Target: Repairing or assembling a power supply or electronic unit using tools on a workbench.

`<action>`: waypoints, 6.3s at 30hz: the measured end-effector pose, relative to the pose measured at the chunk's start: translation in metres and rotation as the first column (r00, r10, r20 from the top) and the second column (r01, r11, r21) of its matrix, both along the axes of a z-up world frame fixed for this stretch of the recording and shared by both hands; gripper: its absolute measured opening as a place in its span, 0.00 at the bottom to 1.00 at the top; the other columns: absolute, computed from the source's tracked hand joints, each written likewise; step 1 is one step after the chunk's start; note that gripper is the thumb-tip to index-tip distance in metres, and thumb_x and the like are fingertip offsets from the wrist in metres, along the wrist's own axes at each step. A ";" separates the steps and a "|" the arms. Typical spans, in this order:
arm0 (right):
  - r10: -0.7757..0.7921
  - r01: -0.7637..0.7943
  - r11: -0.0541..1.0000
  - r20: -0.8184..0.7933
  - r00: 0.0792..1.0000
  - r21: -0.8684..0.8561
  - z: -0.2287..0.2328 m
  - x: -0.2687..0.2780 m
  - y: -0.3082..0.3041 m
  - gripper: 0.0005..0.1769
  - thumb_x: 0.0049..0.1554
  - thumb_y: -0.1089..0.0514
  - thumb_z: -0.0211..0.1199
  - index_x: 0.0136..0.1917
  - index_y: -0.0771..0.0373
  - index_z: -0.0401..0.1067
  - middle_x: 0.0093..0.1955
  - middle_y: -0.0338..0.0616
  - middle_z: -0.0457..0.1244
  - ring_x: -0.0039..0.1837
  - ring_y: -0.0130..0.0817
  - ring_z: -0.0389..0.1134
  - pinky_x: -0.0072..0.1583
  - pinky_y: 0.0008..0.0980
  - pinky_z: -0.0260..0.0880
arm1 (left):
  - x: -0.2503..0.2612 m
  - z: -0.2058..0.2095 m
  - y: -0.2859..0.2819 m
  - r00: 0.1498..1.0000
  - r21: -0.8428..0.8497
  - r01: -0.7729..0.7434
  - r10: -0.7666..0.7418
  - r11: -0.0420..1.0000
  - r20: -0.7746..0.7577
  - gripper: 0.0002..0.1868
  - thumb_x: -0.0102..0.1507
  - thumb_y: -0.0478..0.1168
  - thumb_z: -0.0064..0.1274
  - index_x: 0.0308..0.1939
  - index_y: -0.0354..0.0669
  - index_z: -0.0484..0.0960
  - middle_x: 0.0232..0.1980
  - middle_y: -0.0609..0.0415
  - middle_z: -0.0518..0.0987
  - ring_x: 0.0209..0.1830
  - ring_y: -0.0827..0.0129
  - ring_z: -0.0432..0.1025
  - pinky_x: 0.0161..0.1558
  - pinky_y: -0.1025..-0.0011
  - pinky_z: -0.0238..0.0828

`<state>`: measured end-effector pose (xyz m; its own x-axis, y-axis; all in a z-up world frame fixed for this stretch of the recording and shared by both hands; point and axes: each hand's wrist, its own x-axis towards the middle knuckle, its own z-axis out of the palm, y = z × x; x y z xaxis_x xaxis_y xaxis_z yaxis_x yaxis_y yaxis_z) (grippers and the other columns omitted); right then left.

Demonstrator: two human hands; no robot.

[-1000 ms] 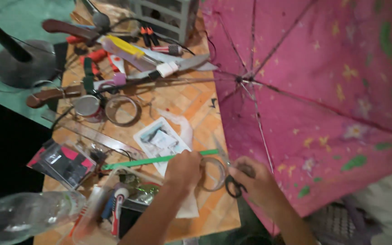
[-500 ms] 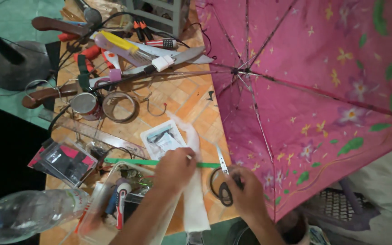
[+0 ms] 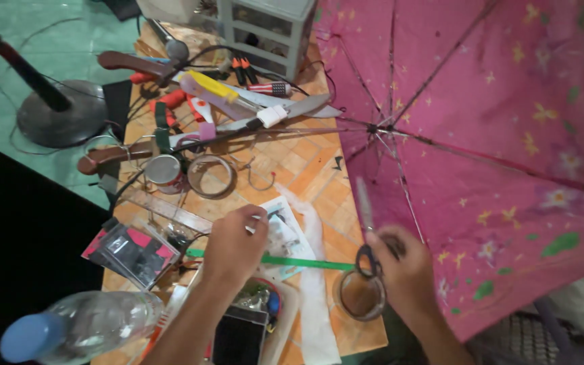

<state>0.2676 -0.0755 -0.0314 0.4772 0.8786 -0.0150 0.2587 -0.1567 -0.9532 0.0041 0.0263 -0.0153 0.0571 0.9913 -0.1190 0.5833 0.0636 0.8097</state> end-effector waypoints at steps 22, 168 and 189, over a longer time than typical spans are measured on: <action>0.413 -0.223 0.891 0.503 0.760 -0.396 -0.048 -0.097 0.088 0.29 0.41 0.48 0.79 0.50 0.64 0.74 0.40 0.50 0.68 0.46 0.47 0.71 0.48 0.45 0.69 | -0.051 -0.015 0.000 0.975 -0.030 -0.213 0.214 0.977 0.056 0.15 0.60 0.40 0.54 0.48 0.40 0.85 0.40 0.48 0.87 0.39 0.59 0.83 0.42 0.64 0.79; 0.408 -0.497 0.855 -0.403 0.820 -0.146 0.196 -0.270 0.046 0.20 0.54 0.50 0.69 0.53 0.67 0.78 0.35 0.37 0.66 0.33 0.27 0.63 0.33 0.29 0.61 | -0.196 0.115 -0.104 0.901 0.244 -0.420 0.433 0.874 0.001 0.25 0.53 0.38 0.63 0.54 0.46 0.83 0.39 0.40 0.83 0.41 0.43 0.77 0.42 0.51 0.72; 0.990 -0.991 0.074 0.113 0.087 0.109 0.297 -0.685 -0.036 0.23 0.52 0.45 0.70 0.54 0.62 0.78 0.45 0.42 0.72 0.48 0.28 0.73 0.52 0.30 0.73 | -0.566 0.273 -0.281 0.305 0.480 -0.813 0.943 0.329 -0.130 0.23 0.57 0.48 0.64 0.54 0.46 0.84 0.46 0.40 0.83 0.47 0.41 0.76 0.46 0.49 0.71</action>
